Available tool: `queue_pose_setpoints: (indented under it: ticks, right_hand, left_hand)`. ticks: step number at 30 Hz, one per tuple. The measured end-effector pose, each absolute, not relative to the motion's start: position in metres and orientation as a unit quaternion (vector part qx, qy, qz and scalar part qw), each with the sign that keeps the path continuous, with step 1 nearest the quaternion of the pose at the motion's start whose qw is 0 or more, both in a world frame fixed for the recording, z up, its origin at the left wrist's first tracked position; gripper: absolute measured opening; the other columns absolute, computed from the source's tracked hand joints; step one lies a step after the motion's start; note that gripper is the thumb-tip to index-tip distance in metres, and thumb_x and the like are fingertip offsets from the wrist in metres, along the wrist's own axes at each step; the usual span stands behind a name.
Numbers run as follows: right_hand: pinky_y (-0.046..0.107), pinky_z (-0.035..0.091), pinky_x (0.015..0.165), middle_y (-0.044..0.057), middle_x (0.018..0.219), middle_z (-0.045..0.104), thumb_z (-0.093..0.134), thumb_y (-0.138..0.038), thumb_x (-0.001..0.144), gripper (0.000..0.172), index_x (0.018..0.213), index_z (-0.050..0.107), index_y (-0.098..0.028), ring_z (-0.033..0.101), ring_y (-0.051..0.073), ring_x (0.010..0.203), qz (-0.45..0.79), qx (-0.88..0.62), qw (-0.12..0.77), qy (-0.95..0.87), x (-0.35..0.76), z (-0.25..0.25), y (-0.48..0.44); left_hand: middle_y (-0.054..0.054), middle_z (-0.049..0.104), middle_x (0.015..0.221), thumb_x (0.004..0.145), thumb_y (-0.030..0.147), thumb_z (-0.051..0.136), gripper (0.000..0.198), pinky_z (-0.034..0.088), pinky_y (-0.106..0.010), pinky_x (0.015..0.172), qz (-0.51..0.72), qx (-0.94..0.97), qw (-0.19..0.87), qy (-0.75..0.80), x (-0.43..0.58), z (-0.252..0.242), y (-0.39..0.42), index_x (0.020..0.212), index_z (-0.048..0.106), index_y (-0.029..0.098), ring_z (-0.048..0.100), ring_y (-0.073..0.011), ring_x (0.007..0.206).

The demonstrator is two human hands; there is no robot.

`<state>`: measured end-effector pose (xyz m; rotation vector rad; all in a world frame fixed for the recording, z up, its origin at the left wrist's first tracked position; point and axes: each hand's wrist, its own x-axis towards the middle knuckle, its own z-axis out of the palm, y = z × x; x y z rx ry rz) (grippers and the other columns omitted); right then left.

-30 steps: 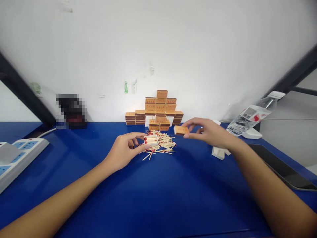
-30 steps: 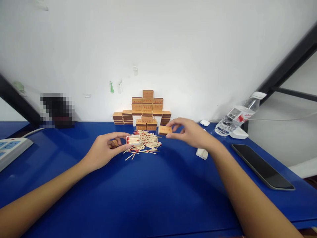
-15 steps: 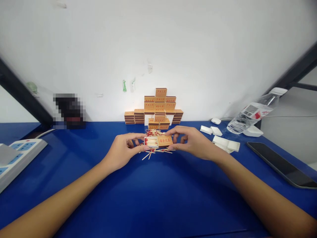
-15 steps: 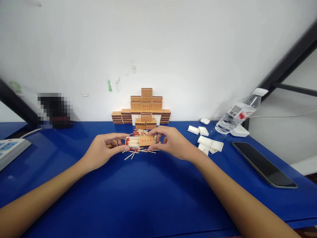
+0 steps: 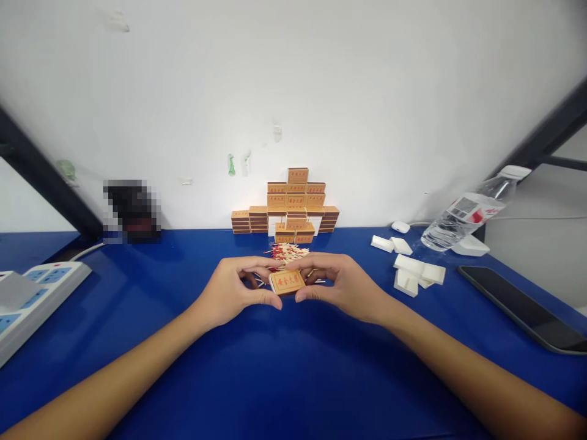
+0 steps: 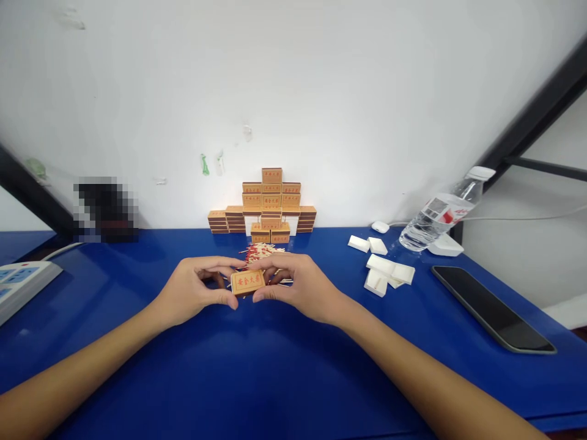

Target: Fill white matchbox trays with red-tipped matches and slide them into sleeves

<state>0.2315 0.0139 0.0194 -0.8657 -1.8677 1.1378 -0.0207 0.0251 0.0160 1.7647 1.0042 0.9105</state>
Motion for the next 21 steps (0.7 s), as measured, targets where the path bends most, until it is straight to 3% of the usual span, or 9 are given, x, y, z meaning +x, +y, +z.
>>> queue_pose_setpoints:
  ticks: [5, 10, 14, 21]
  right_hand:
    - [0.038, 0.062, 0.083, 0.003, 0.111, 0.082, 0.092, -0.036, 0.079, 0.044, 0.121, 0.081, -0.030, 0.074, 0.020, 0.088, 0.408, -0.320, 0.353, -0.779, 0.2317, 0.0218, 0.0094]
    - [0.041, 0.061, 0.090, 0.001, 0.118, 0.082, 0.090, -0.037, 0.083, 0.044, 0.125, 0.078, -0.034, 0.076, 0.023, 0.101, 0.362, -0.303, 0.357, -0.806, 0.2306, 0.0250, 0.0056]
    - [0.039, 0.061, 0.088, 0.002, 0.118, 0.082, 0.090, -0.035, 0.083, 0.044, 0.125, 0.078, -0.033, 0.075, 0.022, 0.100, 0.325, -0.304, 0.368, -0.816, 0.2312, 0.0282, 0.0060]
    - [0.036, 0.062, 0.076, 0.006, 0.118, 0.080, 0.088, -0.033, 0.085, 0.044, 0.127, 0.077, -0.027, 0.070, 0.018, 0.081, 0.282, -0.371, 0.398, -0.790, 0.2348, 0.0271, 0.0117]
  left_hand:
    - [0.002, 0.078, 0.079, 0.053, 0.037, 0.104, 0.067, 0.050, -0.027, 0.066, 0.333, 0.739, 0.453, 0.371, -0.0205, 0.0182, 0.0203, 0.114, 0.080, 0.024, 0.064, -0.0151, 0.069]
    - [0.001, 0.078, 0.079, 0.051, 0.035, 0.104, 0.073, 0.051, -0.028, 0.066, 0.328, 0.745, 0.457, 0.357, -0.0188, 0.0193, 0.0179, 0.118, 0.078, 0.024, 0.066, -0.0168, 0.069]
    - [0.002, 0.076, 0.075, 0.048, 0.035, 0.106, 0.073, 0.049, -0.026, 0.061, 0.362, 0.729, 0.442, 0.377, -0.0180, 0.0152, 0.0195, 0.115, 0.078, 0.024, 0.064, -0.0150, 0.065]
    - [-0.003, 0.080, 0.091, 0.076, 0.044, 0.092, 0.040, 0.051, -0.025, 0.063, 0.414, 0.721, 0.350, 0.431, -0.0217, 0.0124, 0.0259, 0.108, 0.081, 0.023, 0.068, -0.0154, 0.076]
